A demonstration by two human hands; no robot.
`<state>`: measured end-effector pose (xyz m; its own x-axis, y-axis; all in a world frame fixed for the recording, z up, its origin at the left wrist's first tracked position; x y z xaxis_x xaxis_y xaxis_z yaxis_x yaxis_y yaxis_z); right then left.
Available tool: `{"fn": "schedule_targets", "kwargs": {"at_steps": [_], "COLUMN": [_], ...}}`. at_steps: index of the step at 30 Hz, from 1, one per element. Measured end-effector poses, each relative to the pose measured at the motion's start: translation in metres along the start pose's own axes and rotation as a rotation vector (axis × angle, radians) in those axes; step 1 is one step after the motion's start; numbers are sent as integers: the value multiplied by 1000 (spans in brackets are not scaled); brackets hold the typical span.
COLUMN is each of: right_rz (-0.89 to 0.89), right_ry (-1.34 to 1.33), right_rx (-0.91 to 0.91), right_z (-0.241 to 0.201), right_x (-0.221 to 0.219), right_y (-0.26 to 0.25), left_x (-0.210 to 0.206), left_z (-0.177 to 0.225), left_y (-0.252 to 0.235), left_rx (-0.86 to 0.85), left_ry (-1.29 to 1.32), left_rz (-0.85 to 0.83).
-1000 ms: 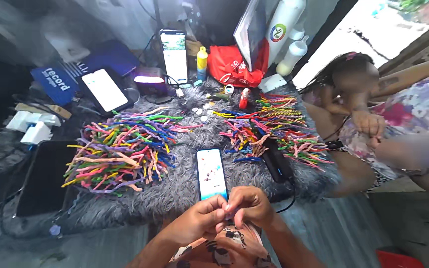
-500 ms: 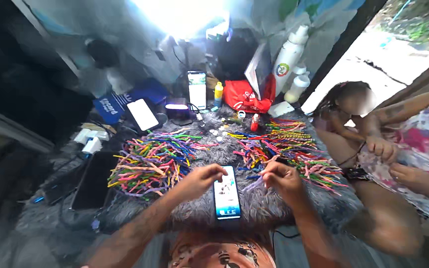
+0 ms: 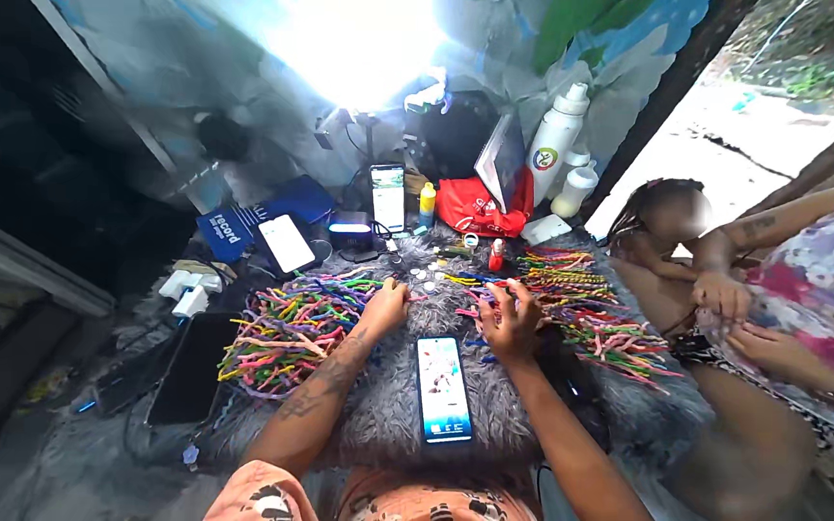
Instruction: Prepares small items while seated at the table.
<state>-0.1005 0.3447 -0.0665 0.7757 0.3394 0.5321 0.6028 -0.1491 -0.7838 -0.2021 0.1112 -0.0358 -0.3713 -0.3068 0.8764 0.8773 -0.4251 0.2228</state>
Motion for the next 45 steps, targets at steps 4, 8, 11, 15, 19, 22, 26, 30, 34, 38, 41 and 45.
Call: {"fn": "schedule_targets", "kwargs": {"at_steps": [4, 8, 11, 15, 19, 22, 26, 30, 34, 38, 41, 45], "right_rz": [45, 42, 82, 104, -42, -61, -246, -406, -538, -550, -518, -496], "right_ry": [128, 148, 173, 220, 147, 83, -252, -526, -869, -1095, -1125, -1180], "right_rx": [36, -3, -7, 203, 372, 362, 166, -25, -409, -611, -630, -643], "right_z": [8, 10, 8, -13, -46, -56, -58, -50, -39, -38, -41, -43], "right_x": [-8, 4, 8, 6, -17, -43, -61, -51, -44, -43, -41, -39], "right_y": [5, 10, 11, 2, -20, -33, -25, -20, -23, -25, -25, -23], "left_x": [-5, -1, 3, 2, -4, -6, -7, -13, -17, -28, -29, -31], "left_z": [-10, -8, -4, -10, -10, -9, -11, -11, -6, -2, 2, 5], "left_y": [9, 27, 35, 34, 31, 30, 27, 24, 24, 21, 21, 22], "left_rx": [-143, -286, -353, -474, -471, -479, -470, -345, -220, -224, -217, -208], "left_ry": [146, 307, 539, 1114, 1329, 1354, 1361, 1338, 1303, 1107, 1070, 1048], "left_rz": [176, 532, 633, 416, 269, 212, 189, 263, 254, 184, 133, 11]}}
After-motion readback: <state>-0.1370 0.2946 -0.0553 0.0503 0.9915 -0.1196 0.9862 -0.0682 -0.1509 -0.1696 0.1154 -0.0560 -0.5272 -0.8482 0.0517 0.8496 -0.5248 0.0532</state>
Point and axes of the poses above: each hand's wrist, its own y-axis away from the middle knuckle, its own x-axis out of the back of the hand, z = x × y, the point moved 1 cm from there along -y, towards the middle knuckle, and after that the axes turned 3 degrees about -z, right-handed, at the moved point
